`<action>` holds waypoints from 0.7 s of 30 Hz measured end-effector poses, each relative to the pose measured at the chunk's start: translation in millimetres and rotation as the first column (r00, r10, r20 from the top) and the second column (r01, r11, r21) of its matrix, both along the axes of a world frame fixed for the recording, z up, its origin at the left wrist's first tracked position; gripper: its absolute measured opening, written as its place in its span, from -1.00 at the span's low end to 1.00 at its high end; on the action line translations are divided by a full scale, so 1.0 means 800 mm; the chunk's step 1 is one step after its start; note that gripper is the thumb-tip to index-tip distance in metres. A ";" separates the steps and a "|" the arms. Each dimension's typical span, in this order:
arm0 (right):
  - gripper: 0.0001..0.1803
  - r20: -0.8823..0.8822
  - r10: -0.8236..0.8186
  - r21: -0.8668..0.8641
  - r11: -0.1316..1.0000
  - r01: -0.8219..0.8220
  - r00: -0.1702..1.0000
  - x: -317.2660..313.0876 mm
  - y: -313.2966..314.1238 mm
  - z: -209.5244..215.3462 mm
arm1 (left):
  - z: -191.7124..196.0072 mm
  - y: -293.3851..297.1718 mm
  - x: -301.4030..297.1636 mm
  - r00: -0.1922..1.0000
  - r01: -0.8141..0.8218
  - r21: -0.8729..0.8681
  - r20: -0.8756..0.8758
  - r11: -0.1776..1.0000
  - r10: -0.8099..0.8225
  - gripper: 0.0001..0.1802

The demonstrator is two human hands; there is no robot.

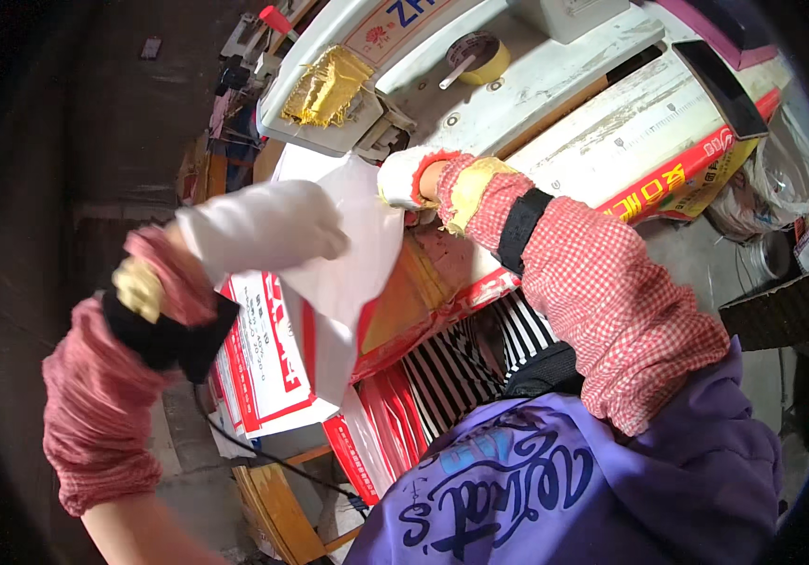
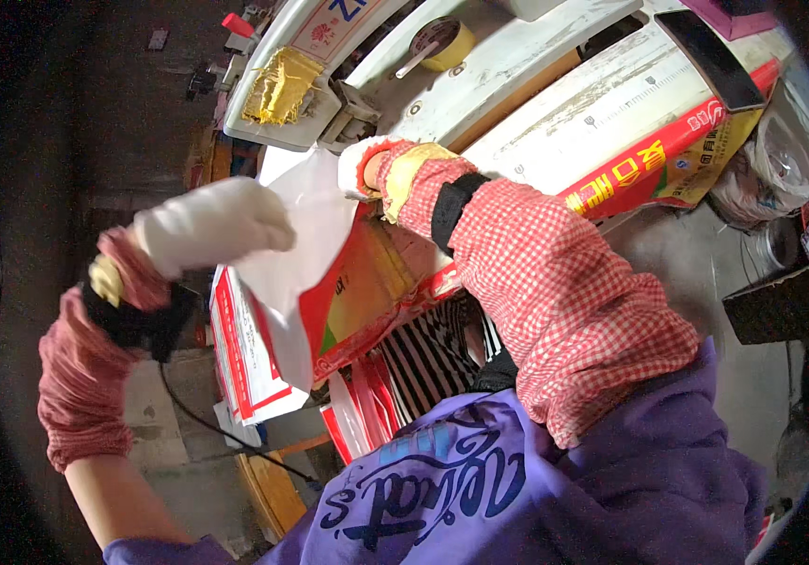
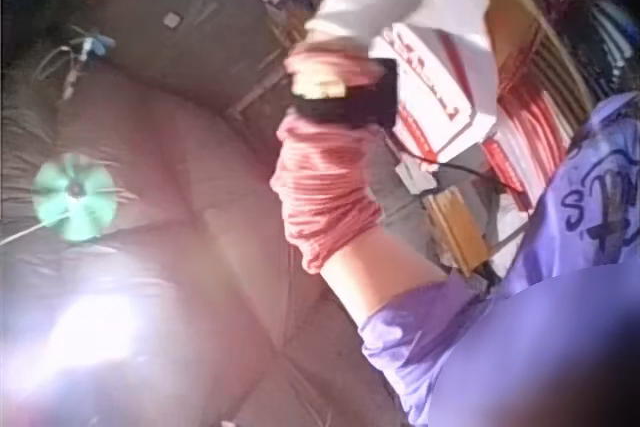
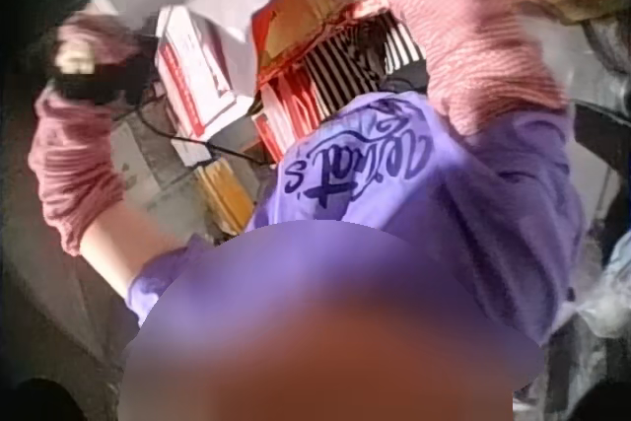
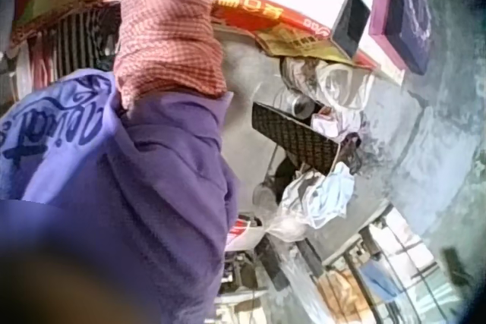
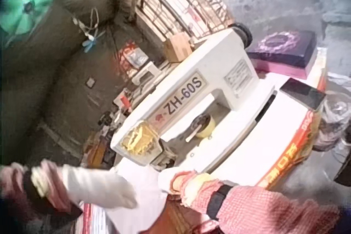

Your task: The recorder is sewing bags together using a sewing machine.

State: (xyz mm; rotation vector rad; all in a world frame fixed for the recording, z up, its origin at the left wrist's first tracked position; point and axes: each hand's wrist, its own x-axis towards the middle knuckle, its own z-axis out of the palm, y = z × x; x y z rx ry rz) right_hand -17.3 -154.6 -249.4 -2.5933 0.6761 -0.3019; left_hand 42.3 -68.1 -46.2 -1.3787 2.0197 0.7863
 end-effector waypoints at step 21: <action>-0.74 -0.368 0.219 -0.351 0.867 -0.353 0.904 -0.017 0.188 -0.045 | -0.108 0.184 -0.071 0.793 0.499 0.005 -0.407 0.867 -0.454 -0.91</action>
